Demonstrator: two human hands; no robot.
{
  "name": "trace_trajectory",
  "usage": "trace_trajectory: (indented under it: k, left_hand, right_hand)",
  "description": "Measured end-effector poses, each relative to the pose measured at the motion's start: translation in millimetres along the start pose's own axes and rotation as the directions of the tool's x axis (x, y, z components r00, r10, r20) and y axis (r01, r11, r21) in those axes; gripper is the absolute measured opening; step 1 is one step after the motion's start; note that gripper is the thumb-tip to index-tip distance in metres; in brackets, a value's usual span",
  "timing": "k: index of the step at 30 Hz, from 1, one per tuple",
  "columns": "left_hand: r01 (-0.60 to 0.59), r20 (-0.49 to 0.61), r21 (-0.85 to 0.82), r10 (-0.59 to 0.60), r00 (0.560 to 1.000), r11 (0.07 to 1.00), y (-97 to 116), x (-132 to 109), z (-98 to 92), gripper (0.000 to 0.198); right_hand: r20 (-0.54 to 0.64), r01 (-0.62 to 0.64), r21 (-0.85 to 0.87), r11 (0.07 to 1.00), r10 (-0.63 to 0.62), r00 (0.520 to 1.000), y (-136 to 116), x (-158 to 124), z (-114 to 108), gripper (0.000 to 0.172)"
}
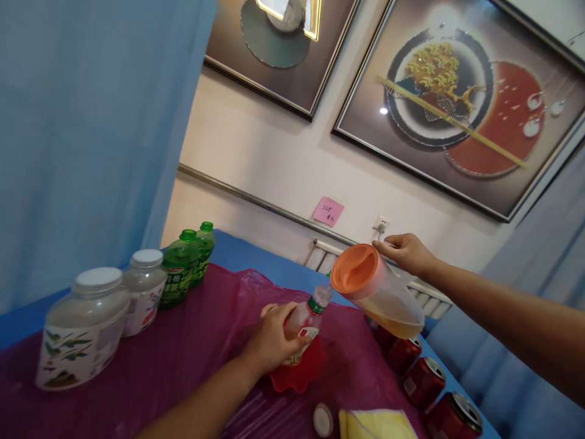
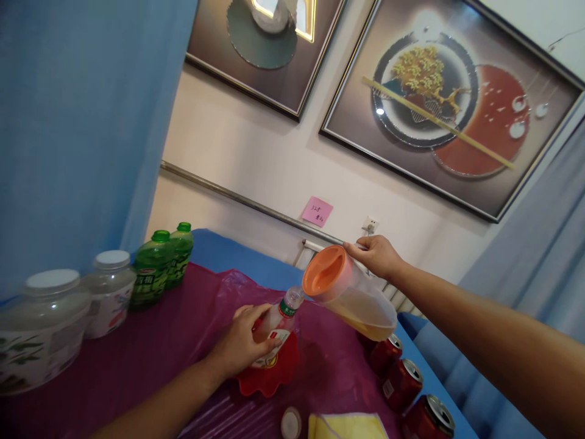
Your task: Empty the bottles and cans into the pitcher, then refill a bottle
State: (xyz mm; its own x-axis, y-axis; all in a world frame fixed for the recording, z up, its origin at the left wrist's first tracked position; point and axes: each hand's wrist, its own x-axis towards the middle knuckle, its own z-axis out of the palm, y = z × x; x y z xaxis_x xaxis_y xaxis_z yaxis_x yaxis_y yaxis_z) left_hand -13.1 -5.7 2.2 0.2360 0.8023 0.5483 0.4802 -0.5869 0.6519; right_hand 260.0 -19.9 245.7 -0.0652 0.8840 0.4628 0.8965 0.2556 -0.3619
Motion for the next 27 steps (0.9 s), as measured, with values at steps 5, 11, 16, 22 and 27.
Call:
trace_trajectory:
  k: [5,11,16,22,27]
  left_hand:
    - [-0.014,-0.013,-0.012,0.014,1.000,1.000,-3.2,-1.0,2.1,0.061]
    - [-0.012,-0.003,-0.014,0.012,1.000,1.000,-1.4,-0.9,0.5,0.060]
    - [-0.017,-0.006,-0.017,0.017,1.000,1.000,0.3,-1.1,-1.2,0.059]
    - [-0.005,-0.005,-0.010,0.005,1.000,1.000,-1.3,-0.9,0.3,0.061]
    - [-0.003,-0.012,-0.015,0.003,1.000,1.000,-2.4,-1.0,1.4,0.062]
  right_hand:
    - [-0.008,-0.006,-0.009,1.000,0.005,1.000,-0.6,0.2,-0.1,0.061]
    - [0.005,-0.023,0.001,1.000,0.023,1.000,-3.9,-1.9,-0.4,0.060]
    - [0.011,-0.034,0.007,0.999,0.034,0.999,-5.3,-3.1,-0.6,0.059]
    - [0.009,-0.027,-0.005,1.000,0.027,1.000,-4.5,-2.5,-0.6,0.060]
    - [0.014,-0.029,-0.013,0.999,0.029,0.999,-5.0,-2.3,-1.7,0.061]
